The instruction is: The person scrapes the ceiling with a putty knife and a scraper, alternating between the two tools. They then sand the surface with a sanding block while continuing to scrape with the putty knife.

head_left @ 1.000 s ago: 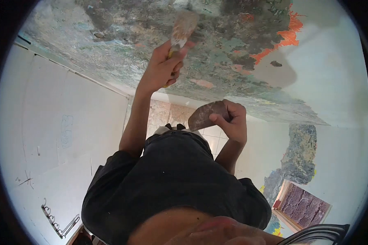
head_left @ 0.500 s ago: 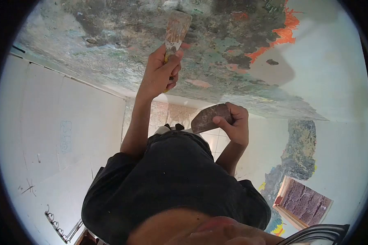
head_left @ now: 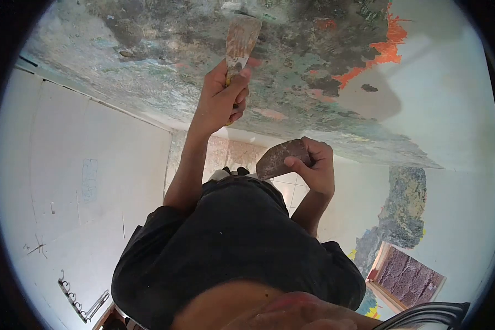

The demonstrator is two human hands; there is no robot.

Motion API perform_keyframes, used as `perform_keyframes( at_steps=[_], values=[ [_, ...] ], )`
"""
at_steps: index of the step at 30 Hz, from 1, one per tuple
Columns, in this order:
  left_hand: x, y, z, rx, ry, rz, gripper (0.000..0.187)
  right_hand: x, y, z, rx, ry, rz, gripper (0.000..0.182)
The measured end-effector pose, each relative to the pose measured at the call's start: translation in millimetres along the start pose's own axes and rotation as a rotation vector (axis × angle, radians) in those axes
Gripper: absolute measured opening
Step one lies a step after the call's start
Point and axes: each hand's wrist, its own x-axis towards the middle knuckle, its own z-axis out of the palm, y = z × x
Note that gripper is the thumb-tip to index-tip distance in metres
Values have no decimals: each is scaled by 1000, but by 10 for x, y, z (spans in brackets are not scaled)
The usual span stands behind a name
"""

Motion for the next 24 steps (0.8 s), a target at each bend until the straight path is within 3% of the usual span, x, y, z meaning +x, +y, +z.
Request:
perform_keyframes(
  at_steps=[10,14,18,22,24],
  values=[
    [-32,-5,115,-39,17,22,26,-26,-50,14,68,-3,112,17],
    [-30,-82,63,-63,25,10,26,-83,-111,-52,43,-51,8,17],
    [-35,-72,168,-55,67,44,27,-63,-31,-6,79,10,108,20],
    [-28,-25,80,-4,52,27,27,-84,-83,-70,-17,-81,9,19],
    [-17,31,128,12,38,50,27,-71,-121,38,91,-32,69,23]
  ],
)
